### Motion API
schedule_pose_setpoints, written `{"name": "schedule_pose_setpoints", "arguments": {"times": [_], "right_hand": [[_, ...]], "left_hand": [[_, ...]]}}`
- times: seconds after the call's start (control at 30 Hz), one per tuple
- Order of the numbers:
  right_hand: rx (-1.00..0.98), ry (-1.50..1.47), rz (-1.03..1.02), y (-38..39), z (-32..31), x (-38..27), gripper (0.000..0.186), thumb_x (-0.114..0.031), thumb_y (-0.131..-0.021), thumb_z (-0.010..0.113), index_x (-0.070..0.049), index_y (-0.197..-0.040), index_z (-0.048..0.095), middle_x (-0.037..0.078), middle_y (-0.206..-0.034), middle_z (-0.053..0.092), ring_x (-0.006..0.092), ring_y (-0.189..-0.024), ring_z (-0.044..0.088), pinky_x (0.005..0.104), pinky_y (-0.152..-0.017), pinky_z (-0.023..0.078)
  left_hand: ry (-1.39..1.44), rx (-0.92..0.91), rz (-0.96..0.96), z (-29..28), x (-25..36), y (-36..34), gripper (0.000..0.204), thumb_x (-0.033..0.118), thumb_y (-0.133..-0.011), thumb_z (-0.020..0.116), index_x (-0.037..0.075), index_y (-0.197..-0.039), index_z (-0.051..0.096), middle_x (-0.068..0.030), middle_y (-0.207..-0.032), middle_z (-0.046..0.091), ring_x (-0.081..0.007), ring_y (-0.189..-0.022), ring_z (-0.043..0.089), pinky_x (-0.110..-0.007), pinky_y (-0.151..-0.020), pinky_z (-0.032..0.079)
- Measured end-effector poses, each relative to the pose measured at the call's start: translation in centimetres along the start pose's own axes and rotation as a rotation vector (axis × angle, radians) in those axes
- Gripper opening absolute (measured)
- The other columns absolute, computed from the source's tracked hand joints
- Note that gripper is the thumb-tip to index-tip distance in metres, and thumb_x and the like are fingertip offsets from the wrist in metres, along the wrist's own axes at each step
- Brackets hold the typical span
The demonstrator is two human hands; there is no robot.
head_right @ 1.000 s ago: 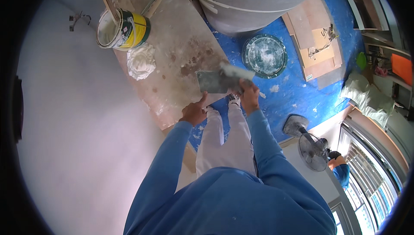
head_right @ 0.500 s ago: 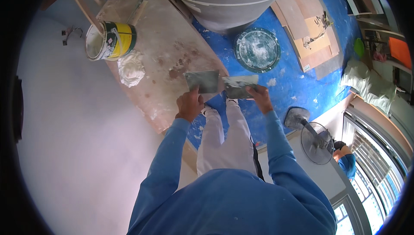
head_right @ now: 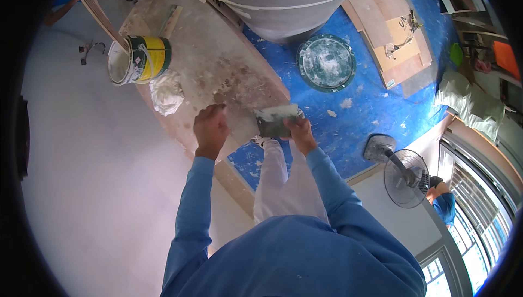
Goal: The person applies patching compound to a wall using a putty knife and then sands the surface with a sanding block.
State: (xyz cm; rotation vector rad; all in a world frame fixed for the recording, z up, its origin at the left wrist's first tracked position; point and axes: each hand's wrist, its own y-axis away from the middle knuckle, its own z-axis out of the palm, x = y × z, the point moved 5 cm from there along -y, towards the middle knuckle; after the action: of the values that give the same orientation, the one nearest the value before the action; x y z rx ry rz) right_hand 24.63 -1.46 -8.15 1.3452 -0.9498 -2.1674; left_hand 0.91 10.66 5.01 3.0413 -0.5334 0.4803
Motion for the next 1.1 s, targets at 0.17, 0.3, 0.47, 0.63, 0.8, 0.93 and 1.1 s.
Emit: {"name": "schedule_pose_setpoints", "arguments": {"times": [0.17, 0.3, 0.47, 0.63, 0.8, 0.93, 1.1], "right_hand": [[0.1, -0.279, -0.262, -6.2, 4.8, -11.3, 0.023, -0.016, -0.091, 0.063, -0.001, -0.108, 0.064, 0.007, -0.1, 0.068, 0.0181, -0.083, 0.066, 0.0352, -0.068, 0.059], [0.01, -0.354, -0.225, -3.8, 3.1, -9.7, 0.025, -0.007, -0.085, 0.069, 0.001, -0.108, 0.063, 0.011, -0.102, 0.068, 0.0234, -0.083, 0.068, 0.0378, -0.064, 0.059], [-0.083, -0.464, 0.085, 0.1, 1.7, -4.0, 0.024, -0.011, -0.091, 0.062, 0.005, -0.108, 0.059, 0.015, -0.096, 0.067, 0.0258, -0.069, 0.067, 0.0433, -0.066, 0.06], [0.08, -0.519, 0.144, 3.7, 4.2, 0.0, 0.023, -0.014, -0.095, 0.056, 0.007, -0.103, 0.058, 0.018, -0.084, 0.068, 0.0247, -0.058, 0.065, 0.0415, -0.061, 0.059], [0.168, -0.425, 0.106, 2.1, 5.4, 2.1, 0.025, -0.007, -0.091, 0.057, 0.013, -0.105, 0.055, 0.023, -0.086, 0.064, 0.0298, -0.059, 0.065, 0.0419, -0.06, 0.058], [0.291, -0.4, 0.043, 0.1, 5.3, 0.9, 0.022, -0.008, -0.09, 0.058, 0.008, -0.105, 0.057, 0.02, -0.089, 0.065, 0.029, -0.062, 0.065, 0.0423, -0.06, 0.058], [0.091, -0.376, 0.039, -0.5, 4.6, 4.1, 0.028, -0.016, -0.088, 0.067, 0.0, -0.109, 0.058, 0.014, -0.092, 0.066, 0.0258, -0.073, 0.066, 0.0376, -0.06, 0.057]], "left_hand": [[0.374, 0.031, -0.56, -1.0, -3.5, 4.8, 0.015, 0.009, -0.083, 0.067, 0.0, -0.093, 0.061, -0.0138, -0.067, 0.058, -0.0256, -0.055, 0.054, -0.039, -0.056, 0.045], [1.434, 0.016, -1.014, 5.9, 0.0, 9.4, 0.012, 0.015, -0.091, 0.064, 0.004, -0.087, 0.062, -0.0079, -0.073, 0.065, -0.0132, -0.062, 0.059, -0.026, -0.056, 0.047], [1.11, -0.14, -0.963, 12.4, 2.8, 10.8, 0.016, 0.022, -0.092, 0.059, 0.008, -0.087, 0.063, -0.0107, -0.073, 0.067, -0.0228, -0.065, 0.066, -0.034, -0.055, 0.053], [0.402, -0.28, -0.251, 10.2, 5.8, 10.6, 0.017, 0.016, -0.087, 0.056, 0.008, -0.1, 0.064, -0.0189, -0.082, 0.068, -0.0412, -0.072, 0.066, -0.054, -0.06, 0.051], [0.195, -0.71, -0.226, 10.7, 6.2, 11.0, 0.031, 0.019, -0.086, 0.055, 0.01, -0.115, 0.059, -0.0177, -0.084, 0.067, -0.0391, -0.074, 0.066, -0.051, -0.066, 0.054], [0.27, -0.627, -0.249, 11.2, 6.9, 10.6, 0.032, 0.021, -0.088, 0.053, 0.014, -0.119, 0.059, -0.0177, -0.084, 0.067, -0.0392, -0.079, 0.067, -0.051, -0.069, 0.054], [0.154, -0.755, -0.304, 12.6, 5.5, 12.1, 0.033, 0.024, -0.089, 0.052, 0.01, -0.118, 0.059, -0.0209, -0.09, 0.067, -0.0401, -0.083, 0.065, -0.051, -0.073, 0.052]]}}
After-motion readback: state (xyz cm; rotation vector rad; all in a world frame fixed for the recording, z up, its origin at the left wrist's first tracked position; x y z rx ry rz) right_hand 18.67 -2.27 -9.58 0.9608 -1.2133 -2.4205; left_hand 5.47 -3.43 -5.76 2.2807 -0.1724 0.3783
